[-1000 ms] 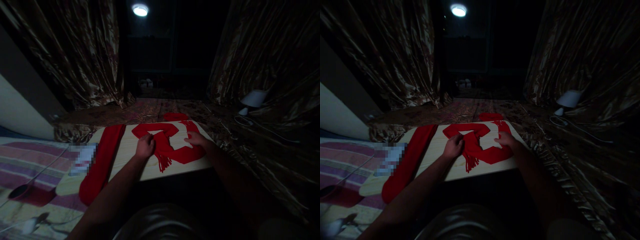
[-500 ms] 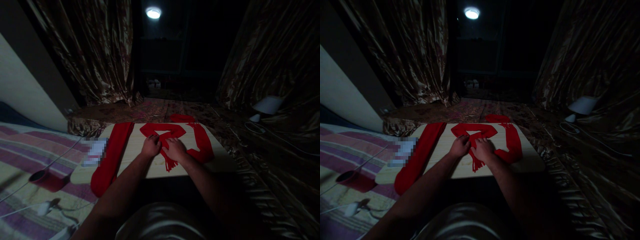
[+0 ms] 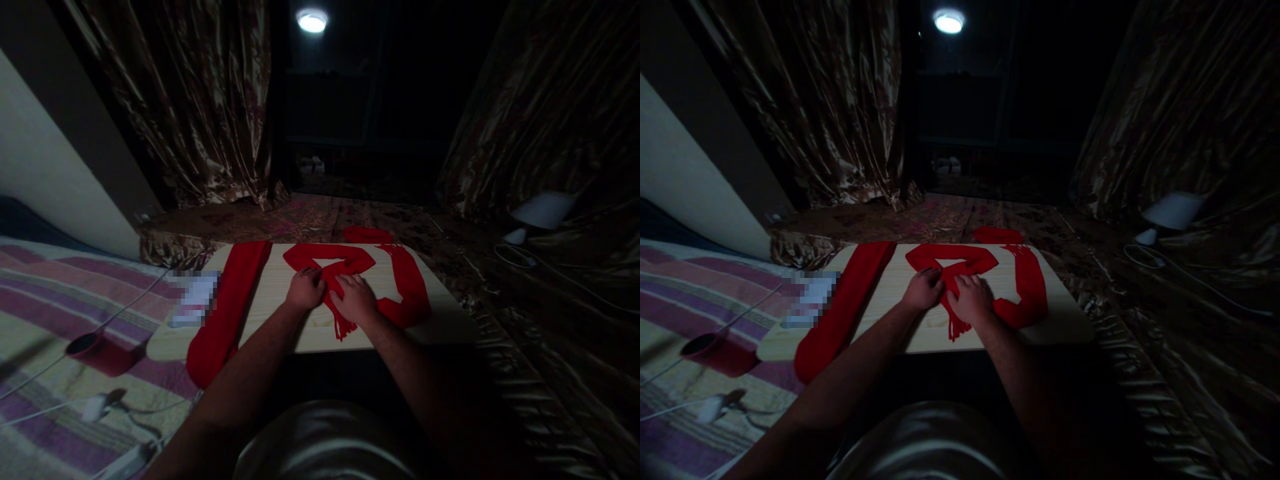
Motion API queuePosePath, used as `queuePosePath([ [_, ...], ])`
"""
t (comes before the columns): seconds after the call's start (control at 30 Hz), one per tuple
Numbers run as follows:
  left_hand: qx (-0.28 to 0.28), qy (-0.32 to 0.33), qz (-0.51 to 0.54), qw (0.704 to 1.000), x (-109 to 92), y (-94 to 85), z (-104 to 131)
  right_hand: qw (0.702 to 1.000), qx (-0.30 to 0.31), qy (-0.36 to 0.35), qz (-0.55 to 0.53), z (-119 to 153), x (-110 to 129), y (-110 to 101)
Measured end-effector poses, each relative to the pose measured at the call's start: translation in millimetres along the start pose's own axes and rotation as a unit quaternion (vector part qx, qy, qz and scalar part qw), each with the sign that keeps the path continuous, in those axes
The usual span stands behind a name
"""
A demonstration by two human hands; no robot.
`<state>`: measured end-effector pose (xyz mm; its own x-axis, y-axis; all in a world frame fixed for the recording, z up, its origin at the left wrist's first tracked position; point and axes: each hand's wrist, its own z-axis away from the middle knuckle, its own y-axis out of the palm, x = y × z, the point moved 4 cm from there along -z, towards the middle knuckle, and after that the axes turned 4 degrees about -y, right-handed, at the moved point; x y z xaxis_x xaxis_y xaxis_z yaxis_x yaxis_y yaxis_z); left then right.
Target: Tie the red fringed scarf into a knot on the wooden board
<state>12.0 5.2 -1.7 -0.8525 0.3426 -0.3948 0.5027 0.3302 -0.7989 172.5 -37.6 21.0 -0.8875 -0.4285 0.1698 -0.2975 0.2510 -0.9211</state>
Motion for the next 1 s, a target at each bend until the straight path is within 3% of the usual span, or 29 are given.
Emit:
queuePosePath([
  [0.53, 0.028, -0.019, -0.045, 0.998, -17.0, -11.9, 0.9, 1.0, -0.007, -0.008, -0.015, -2.6, -3.0, 2.9],
  [1.0, 0.033, -0.032, -0.083, 0.995, -18.9, -12.4, 0.8, 0.998, -0.043, -0.034, 0.005, -4.1, -6.4, 8.0],
])
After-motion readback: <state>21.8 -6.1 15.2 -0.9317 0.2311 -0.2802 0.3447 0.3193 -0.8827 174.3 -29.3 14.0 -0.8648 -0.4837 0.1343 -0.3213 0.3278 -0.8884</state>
